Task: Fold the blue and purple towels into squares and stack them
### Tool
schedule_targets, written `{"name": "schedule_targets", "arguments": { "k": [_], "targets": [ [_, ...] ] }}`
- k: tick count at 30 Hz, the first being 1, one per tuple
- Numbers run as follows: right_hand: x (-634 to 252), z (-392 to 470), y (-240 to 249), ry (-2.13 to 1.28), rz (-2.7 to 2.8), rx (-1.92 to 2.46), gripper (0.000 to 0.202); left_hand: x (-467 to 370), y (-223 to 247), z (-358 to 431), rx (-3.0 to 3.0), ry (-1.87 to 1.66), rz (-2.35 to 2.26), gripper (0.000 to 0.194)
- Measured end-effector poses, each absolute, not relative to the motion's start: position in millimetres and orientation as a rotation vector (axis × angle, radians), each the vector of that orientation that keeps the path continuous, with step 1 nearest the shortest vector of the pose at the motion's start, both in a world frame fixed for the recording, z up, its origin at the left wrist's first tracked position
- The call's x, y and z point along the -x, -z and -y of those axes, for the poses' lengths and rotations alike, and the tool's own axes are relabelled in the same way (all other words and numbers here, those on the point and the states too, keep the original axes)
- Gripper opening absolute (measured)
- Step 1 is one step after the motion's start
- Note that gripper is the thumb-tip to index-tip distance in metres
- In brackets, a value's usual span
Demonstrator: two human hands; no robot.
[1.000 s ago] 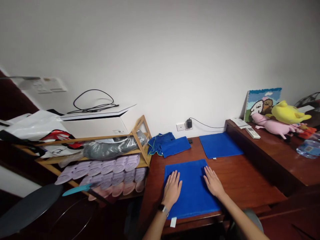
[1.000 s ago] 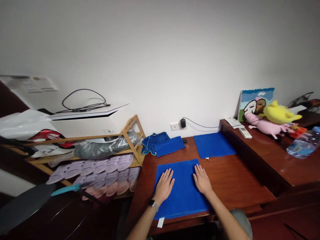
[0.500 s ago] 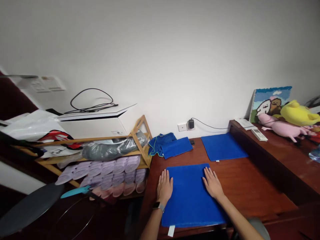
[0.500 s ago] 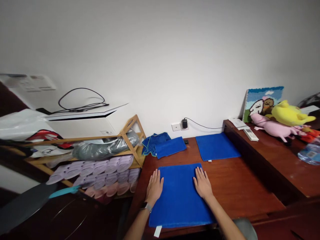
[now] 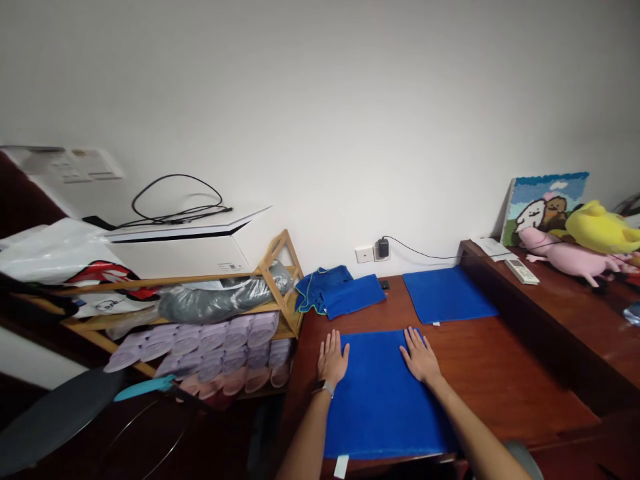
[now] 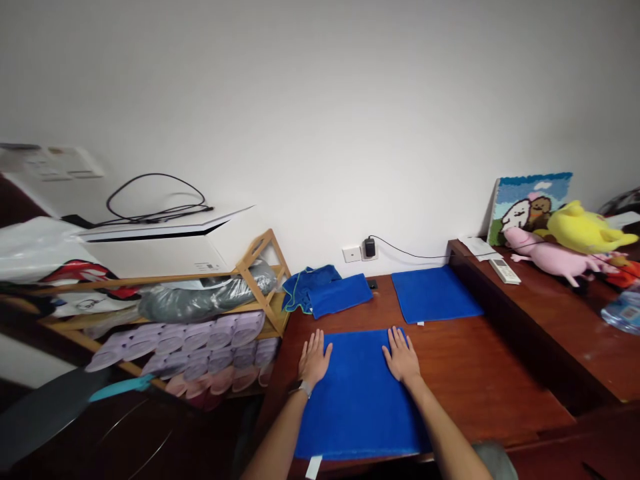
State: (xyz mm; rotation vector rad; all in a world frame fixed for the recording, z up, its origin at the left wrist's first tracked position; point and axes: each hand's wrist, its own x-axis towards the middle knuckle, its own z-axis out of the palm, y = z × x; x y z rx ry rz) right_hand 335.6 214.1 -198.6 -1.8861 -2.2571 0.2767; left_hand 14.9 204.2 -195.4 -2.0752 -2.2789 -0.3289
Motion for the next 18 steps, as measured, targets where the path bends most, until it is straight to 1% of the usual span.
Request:
{"name": "schedule_targets", "arguments": {
  "k": [3, 6, 9, 12, 15, 18],
  "targets": [
    [-343, -217, 192, -0.303, 2.259, 1.916, 0.070, -3, 190, -202, 2.075, 0.360, 2.239, 0.062],
    [-336, -213, 183, -0.297, 2.262, 1.879, 0.068, -16, 181, -196, 2.084, 0.407, 2.174, 0.061],
    [-313, -196, 176, -0.249, 2.265, 1.757, 0.067, -59, 175, -186, 2.286, 0.465, 1.945, 0.060],
    [-289, -178, 176, -0.295, 2.339, 1.671, 0.066, -111, 177, -178, 2.572, 0.441, 1.730, 0.059],
    [-288, -170, 180, -0.337, 2.398, 1.675, 0.065, -133, 184, -176, 2.617, 0.374, 1.822, 0.059],
    [-312, -175, 179, -0.323, 2.371, 1.763, 0.066, -104, 190, -176, 2.410, 0.320, 2.063, 0.062]
  ]
}}
